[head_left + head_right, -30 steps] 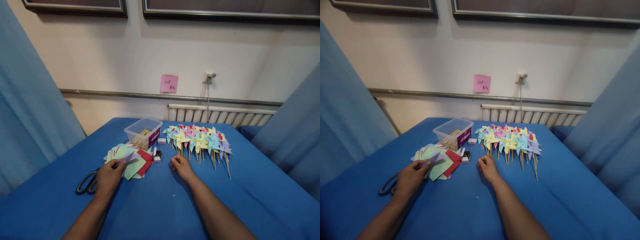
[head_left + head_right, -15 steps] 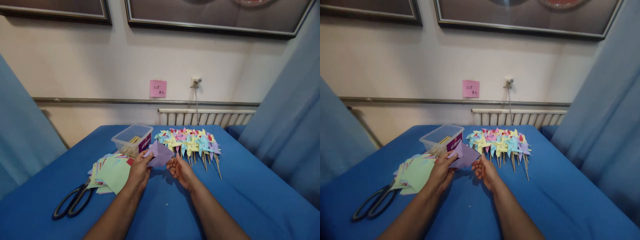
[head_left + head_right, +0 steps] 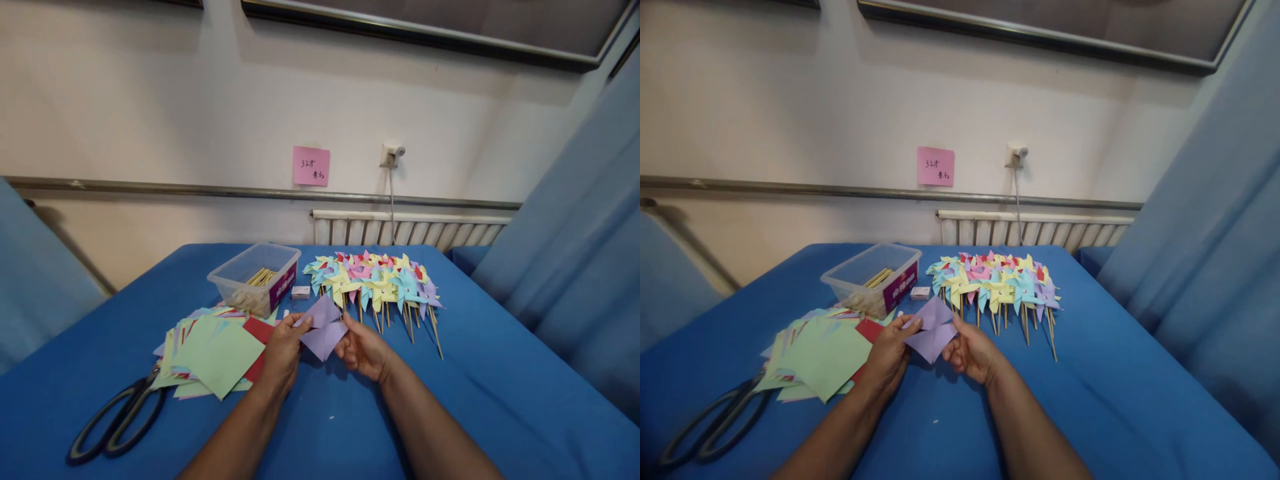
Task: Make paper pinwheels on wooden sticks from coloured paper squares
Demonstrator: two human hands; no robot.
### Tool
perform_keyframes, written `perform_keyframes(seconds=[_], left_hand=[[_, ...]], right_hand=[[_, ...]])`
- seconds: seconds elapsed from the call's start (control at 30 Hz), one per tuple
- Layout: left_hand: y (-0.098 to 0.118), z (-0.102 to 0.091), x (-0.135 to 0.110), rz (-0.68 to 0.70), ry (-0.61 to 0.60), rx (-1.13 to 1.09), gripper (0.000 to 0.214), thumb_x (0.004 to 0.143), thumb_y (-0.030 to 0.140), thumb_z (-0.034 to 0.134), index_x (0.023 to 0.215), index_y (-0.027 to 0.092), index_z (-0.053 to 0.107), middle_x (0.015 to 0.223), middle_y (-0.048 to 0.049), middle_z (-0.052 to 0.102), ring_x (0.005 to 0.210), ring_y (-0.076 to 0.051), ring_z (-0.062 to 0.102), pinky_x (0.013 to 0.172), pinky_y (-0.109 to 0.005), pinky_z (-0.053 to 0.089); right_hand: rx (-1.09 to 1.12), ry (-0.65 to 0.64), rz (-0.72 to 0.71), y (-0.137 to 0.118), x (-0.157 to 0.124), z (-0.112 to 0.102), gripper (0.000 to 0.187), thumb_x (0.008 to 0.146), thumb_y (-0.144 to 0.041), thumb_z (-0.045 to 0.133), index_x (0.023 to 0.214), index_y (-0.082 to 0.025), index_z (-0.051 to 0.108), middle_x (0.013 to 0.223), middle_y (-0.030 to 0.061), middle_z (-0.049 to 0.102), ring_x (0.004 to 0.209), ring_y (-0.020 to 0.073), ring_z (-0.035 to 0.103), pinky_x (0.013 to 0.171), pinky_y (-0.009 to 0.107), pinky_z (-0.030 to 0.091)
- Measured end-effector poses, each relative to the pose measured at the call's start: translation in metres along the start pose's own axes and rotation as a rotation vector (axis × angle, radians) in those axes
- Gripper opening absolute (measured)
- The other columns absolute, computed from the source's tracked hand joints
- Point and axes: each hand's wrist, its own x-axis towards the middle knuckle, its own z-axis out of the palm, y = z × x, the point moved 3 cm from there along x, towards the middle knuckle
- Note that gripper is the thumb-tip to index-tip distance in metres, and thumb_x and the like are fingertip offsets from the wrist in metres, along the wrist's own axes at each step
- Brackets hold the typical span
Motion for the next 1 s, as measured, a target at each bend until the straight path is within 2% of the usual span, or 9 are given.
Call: perform_keyframes(seconds=[0.13,0.27,0.33,0.43,0.5,0.57,0.7,0.83,1.0], left_hand=[[0.002,0.001,-0.004,-0.004,-0.042,-0.019,0.032,0.063,0.038,0.077,0.080,0.014,0.064,0.070,-0.0030,0.067,0.058,-0.013,0.058,0.055,-0.024,0.043],[0.003,-0.001,-0.004,0.017,-0.039,-0.044,0.028,0.066,0.037,0.075,0.079,0.015,0.065,0.068,-0.0006,0.066,0.058,-0.011,0.057,0.055,-0.022,0.043],[0.003,-0.002,-0.003,0.042,-0.032,-0.085,0.027,0.069,0.036,0.074,0.087,0.016,0.066,0.076,-0.0007,0.067,0.065,-0.011,0.060,0.061,-0.021,0.045],[0.003,-0.002,-0.003,-0.011,-0.041,-0.170,0.036,0.075,0.039,0.068,0.105,0.019,0.063,0.104,-0.0068,0.068,0.093,-0.017,0.063,0.078,-0.027,0.047],[0.001,0.001,-0.005,-0.115,-0.080,-0.218,0.040,0.080,0.044,0.061,0.110,0.018,0.061,0.118,-0.0113,0.063,0.105,-0.021,0.060,0.084,-0.030,0.047],[0.001,0.004,-0.008,-0.218,-0.151,-0.260,0.043,0.082,0.049,0.056,0.109,0.015,0.061,0.124,-0.0145,0.060,0.108,-0.023,0.059,0.086,-0.031,0.047],[0.003,0.009,-0.013,-0.316,-0.276,-0.352,0.048,0.084,0.053,0.050,0.103,0.012,0.062,0.115,-0.0170,0.064,0.101,-0.026,0.063,0.083,-0.034,0.048],[0.007,0.009,-0.015,-0.340,-0.286,-0.399,0.047,0.084,0.055,0.048,0.097,0.012,0.063,0.094,-0.0142,0.070,0.091,-0.026,0.066,0.077,-0.034,0.051],[0.009,0.016,-0.020,-0.371,-0.372,-0.424,0.050,0.079,0.056,0.055,0.100,0.012,0.065,0.088,-0.0144,0.071,0.078,-0.025,0.068,0.068,-0.035,0.052]], right_hand=[[-0.080,0.009,-0.109,-0.001,-0.003,0.003,0.033,0.072,-0.044,0.071,0.082,-0.014,0.060,0.049,-0.0031,0.060,0.029,0.0037,0.040,0.030,0.014,0.024],[-0.127,0.123,-0.257,-0.001,0.001,0.002,0.033,0.069,-0.043,0.073,0.065,-0.013,0.060,0.048,-0.0029,0.058,0.032,0.0035,0.041,0.032,0.015,0.028],[-0.123,0.224,-0.344,-0.002,0.005,-0.002,0.031,0.067,-0.043,0.075,0.067,-0.014,0.063,0.054,-0.0010,0.062,0.036,0.0050,0.045,0.035,0.016,0.032],[-0.177,0.415,-0.561,-0.009,0.005,-0.008,0.029,0.069,-0.041,0.073,0.082,-0.015,0.069,0.071,0.0039,0.069,0.050,0.0100,0.057,0.047,0.021,0.043],[-0.338,0.533,-0.734,-0.016,-0.001,-0.009,0.025,0.074,-0.037,0.069,0.089,-0.016,0.071,0.077,0.0053,0.070,0.061,0.0139,0.061,0.057,0.026,0.048],[-0.595,0.598,-0.918,-0.022,-0.010,-0.005,0.020,0.080,-0.031,0.062,0.091,-0.018,0.072,0.083,0.0061,0.070,0.073,0.0175,0.063,0.068,0.031,0.050],[-1.048,0.514,-1.202,-0.025,-0.026,0.010,0.031,0.084,-0.016,0.051,0.109,-0.022,0.068,0.104,0.0081,0.066,0.095,0.0206,0.062,0.083,0.035,0.050],[-1.224,0.497,-1.303,-0.022,-0.031,0.013,0.043,0.083,-0.009,0.045,0.119,-0.024,0.062,0.111,0.0093,0.062,0.102,0.0206,0.060,0.086,0.035,0.050],[-1.273,0.539,-1.219,-0.019,-0.030,0.006,0.046,0.081,-0.010,0.048,0.121,-0.028,0.061,0.116,0.0094,0.060,0.105,0.0234,0.058,0.090,0.038,0.047]])
